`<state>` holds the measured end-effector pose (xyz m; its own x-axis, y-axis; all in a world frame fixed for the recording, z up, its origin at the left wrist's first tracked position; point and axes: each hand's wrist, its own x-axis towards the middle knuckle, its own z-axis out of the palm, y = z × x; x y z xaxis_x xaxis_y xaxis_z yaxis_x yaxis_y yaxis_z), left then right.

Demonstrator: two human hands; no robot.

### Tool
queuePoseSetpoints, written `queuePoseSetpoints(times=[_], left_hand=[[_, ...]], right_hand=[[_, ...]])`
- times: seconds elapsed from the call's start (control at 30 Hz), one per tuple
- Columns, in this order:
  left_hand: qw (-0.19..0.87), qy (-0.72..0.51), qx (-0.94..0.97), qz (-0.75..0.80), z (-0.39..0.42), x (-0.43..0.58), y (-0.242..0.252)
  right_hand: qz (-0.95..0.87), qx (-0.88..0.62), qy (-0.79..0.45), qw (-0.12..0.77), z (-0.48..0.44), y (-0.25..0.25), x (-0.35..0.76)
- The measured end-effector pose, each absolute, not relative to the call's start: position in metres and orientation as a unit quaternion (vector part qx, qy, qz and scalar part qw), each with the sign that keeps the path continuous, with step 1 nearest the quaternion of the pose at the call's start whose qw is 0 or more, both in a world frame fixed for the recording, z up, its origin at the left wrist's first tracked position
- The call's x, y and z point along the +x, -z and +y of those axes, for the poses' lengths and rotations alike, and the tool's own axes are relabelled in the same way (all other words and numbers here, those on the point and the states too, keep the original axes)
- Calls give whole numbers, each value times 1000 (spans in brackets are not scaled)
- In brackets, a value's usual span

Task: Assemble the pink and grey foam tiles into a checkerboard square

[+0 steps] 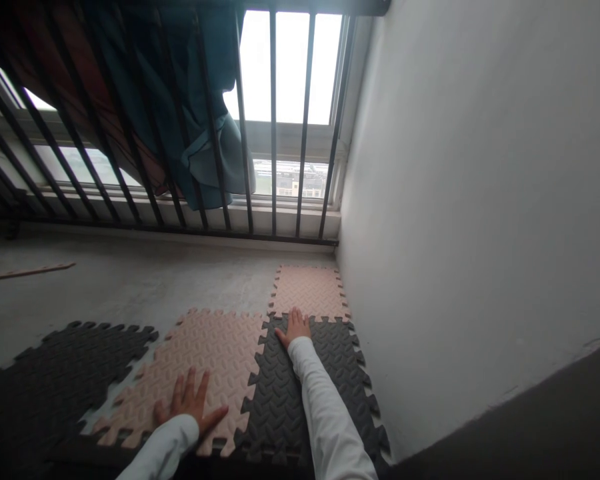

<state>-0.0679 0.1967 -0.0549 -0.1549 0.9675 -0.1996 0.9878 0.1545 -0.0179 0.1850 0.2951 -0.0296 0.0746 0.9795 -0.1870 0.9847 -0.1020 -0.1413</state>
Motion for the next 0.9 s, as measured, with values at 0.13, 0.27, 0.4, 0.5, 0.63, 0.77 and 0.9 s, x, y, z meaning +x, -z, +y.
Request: queuePoseSetpoints(times=[0.13,0.27,0.4,0.5,0.63,0.77,0.9], left_hand=[[81,80,644,756,195,-65,48],[88,74,648,753,194,-65,47],[82,68,648,754,194,-65,51],[81,66,647,755,195,-66,53],[87,62,648,754,195,-66,52],[98,78,646,753,195,-65,46],[116,85,644,751,195,-63,37]], right_hand=[[664,738,118,26,296,26,184],[673,728,123,44,303,16,175],[703,700,121,10,302,20,156],[693,711,117,9,301,27,147],[698,701,144,37,304,22,149],[670,721,170,48,300,9,166],[559,813,146,72,278,-6,189]])
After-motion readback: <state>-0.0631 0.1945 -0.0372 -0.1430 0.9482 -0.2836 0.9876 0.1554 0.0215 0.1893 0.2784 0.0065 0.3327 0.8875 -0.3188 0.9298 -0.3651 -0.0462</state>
